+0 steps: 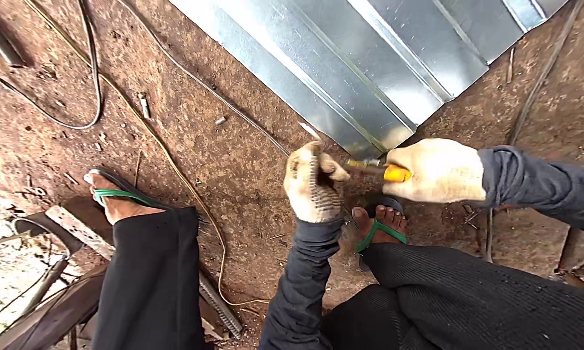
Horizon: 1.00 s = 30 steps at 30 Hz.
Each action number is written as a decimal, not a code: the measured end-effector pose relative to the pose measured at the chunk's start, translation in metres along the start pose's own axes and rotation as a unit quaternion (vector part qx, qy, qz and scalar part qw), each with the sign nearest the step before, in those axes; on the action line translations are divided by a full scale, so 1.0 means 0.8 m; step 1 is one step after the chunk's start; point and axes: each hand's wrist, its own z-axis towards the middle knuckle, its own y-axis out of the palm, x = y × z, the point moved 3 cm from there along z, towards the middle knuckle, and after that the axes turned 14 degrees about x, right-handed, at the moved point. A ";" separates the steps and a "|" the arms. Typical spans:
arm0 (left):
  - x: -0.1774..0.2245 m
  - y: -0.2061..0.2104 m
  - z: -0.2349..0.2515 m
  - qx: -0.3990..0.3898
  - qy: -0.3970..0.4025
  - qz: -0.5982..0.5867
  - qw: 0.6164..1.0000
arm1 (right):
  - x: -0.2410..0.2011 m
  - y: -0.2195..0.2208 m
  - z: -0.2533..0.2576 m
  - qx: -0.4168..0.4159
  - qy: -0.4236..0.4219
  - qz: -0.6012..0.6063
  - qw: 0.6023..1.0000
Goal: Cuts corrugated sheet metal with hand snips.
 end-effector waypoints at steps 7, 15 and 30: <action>0.183 0.017 0.032 -0.007 0.296 0.212 0.931 | -0.079 0.008 -0.021 -0.034 -0.150 -0.073 0.985; 0.210 0.059 0.047 -0.129 0.069 0.356 0.923 | -0.085 0.018 -0.024 -0.021 -0.117 0.020 0.993; 0.271 0.095 0.102 -0.156 0.181 0.846 0.476 | -0.093 0.028 -0.029 0.019 -0.083 0.108 0.990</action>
